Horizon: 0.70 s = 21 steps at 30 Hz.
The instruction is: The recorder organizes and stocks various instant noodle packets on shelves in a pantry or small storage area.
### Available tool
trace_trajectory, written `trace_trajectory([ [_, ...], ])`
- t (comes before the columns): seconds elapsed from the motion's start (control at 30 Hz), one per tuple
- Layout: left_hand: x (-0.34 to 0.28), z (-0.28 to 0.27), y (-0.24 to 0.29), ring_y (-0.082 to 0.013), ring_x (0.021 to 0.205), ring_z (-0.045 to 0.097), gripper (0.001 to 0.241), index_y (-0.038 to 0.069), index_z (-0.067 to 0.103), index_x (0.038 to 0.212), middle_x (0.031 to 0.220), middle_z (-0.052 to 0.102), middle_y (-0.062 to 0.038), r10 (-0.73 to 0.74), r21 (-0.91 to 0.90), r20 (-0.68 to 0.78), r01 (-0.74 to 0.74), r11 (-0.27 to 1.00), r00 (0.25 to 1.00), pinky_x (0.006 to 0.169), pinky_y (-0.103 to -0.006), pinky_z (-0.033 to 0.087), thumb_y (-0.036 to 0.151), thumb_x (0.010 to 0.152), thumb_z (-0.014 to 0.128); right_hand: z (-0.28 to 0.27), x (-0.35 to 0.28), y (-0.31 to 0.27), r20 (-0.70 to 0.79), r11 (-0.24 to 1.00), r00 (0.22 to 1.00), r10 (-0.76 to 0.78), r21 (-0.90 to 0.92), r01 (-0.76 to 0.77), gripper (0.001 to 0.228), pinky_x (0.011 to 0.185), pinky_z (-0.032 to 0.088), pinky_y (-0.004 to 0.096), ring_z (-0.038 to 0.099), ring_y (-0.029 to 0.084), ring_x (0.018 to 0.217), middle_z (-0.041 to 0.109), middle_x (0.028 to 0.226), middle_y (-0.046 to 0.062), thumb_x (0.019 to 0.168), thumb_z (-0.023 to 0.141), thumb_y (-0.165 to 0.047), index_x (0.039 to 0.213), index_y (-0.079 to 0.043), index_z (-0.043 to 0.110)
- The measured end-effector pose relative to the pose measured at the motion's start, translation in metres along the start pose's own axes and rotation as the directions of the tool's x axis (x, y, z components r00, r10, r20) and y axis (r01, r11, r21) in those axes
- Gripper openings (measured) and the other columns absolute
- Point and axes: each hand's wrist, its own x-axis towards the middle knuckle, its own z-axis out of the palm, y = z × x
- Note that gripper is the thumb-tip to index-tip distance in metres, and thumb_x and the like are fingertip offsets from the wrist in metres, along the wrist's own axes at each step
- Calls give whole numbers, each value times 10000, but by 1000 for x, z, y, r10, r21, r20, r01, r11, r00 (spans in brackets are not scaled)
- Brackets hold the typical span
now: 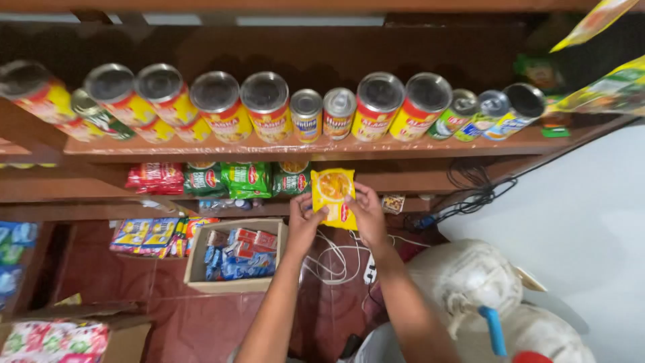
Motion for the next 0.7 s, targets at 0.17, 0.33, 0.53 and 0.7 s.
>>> trace_trajectory([
  [0.17, -48, 9, 21, -214, 1140, 675, 529, 11, 433, 1328, 1297, 581, -156, -59, 129, -28, 62, 990, 998, 908, -310, 598, -29, 884, 718, -4, -15, 5, -204, 972, 962, 182, -110, -207, 367, 800, 575, 304, 672, 170, 936, 690, 1047, 122, 943, 684, -31, 1264, 12, 511],
  [0.33, -78, 14, 63, -293, 1179, 654, 481, -17, 548, 1264, 1322, 564, -175, 87, 514, -2, -73, 855, 996, 946, -358, 612, 7, 842, 780, -20, -17, 16, -290, 877, 925, 248, -339, -341, 342, 707, 572, 325, 688, 201, 829, 698, 965, 124, 923, 708, -87, 1225, -10, 569],
  [0.53, -110, 21, 52, -405, 1252, 570, 457, 44, 609, 1281, 1304, 592, -153, 74, 826, 252, -255, 503, 965, 1108, -445, 469, 43, 850, 762, -27, -18, 18, -193, 677, 978, 80, -709, -195, 397, 748, 577, 346, 700, 200, 863, 743, 970, 151, 853, 822, -191, 1140, 1, 625],
  [0.7, -120, 42, 56, -401, 1367, 438, 680, 38, 546, 1375, 1443, 485, -202, 134, 890, 267, -298, 346, 954, 1108, -525, 414, 104, 739, 777, -19, -24, 7, -126, 582, 992, -31, -809, -84, 344, 798, 581, 331, 742, 184, 882, 775, 968, 156, 823, 836, -222, 1067, -8, 721],
])
